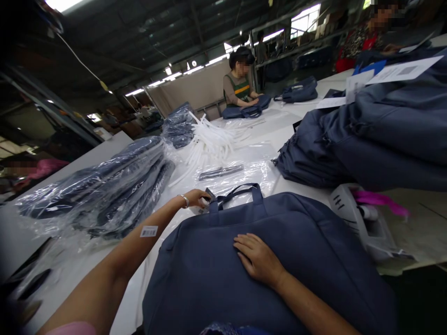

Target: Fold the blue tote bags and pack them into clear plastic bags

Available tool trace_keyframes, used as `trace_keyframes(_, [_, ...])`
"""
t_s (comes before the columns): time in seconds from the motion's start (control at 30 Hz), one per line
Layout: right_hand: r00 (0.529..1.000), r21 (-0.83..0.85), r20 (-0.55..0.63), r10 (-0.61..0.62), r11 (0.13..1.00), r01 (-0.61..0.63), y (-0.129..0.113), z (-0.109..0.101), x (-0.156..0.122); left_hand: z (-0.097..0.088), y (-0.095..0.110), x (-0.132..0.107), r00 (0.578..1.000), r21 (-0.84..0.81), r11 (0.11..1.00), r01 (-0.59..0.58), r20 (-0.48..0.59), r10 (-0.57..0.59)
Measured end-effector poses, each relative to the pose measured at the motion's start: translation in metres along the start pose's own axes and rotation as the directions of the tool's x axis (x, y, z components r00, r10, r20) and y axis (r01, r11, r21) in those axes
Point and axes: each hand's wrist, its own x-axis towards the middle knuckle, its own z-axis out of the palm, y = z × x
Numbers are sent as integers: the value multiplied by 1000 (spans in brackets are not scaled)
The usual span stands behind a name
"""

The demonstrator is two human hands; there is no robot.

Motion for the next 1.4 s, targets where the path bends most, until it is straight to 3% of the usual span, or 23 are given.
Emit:
trace_keyframes(0.17, [999, -38, -24, -33, 999, 32, 3, 4, 0, -17, 4, -33, 988, 178, 978, 111, -130, -88])
trace_keyframes(0.37, [990, -45, -102, -100, 994, 95, 6, 8, 0, -23, 45, -95, 945, 342, 926, 160, -325, -43])
trace_keyframes(0.5, [987, -12, -116, -110, 994, 110, 5, 5, 2, 2, 76, -131, 940, 326, 933, 155, -339, -38])
trace_keyframes(0.63, [990, 74, -128, -64, 995, 74, 5, 0, 2, 54, 99, -154, 953, 118, 988, 103, -295, -64])
trace_keyframes(0.73, [995, 117, -101, -23, 992, 35, 5, -2, 2, 93, 104, -161, 964, -29, 999, 20, -265, -27])
trace_keyframes(0.8, [997, 153, -74, 28, 988, -17, 3, -2, 4, 110, 102, -162, 973, -86, 996, -4, -232, -16])
trace_keyframes(1.0, [974, 292, 73, 214, 929, -227, -17, 15, 23, 116, 85, -158, 952, -80, 994, 69, -292, -89])
trace_keyframes(1.13, [976, 255, 80, 203, 943, -216, -24, 24, 30, 123, 87, -159, 937, -101, 991, 91, -328, -120])
trace_keyframes(1.23, [989, 250, 30, 144, 957, -147, -10, 11, 43, 137, 91, -158, 921, -104, 988, 111, -363, -141])
trace_keyframes(1.3, [987, 138, -85, 135, 983, -122, 6, -9, 63, 147, 91, -155, 909, -108, 988, 109, -392, -143])
trace_keyframes(1.4, [977, -249, -168, 128, 954, -168, 32, -46, 108, 158, 88, -150, 891, -130, 987, 94, -431, -141])
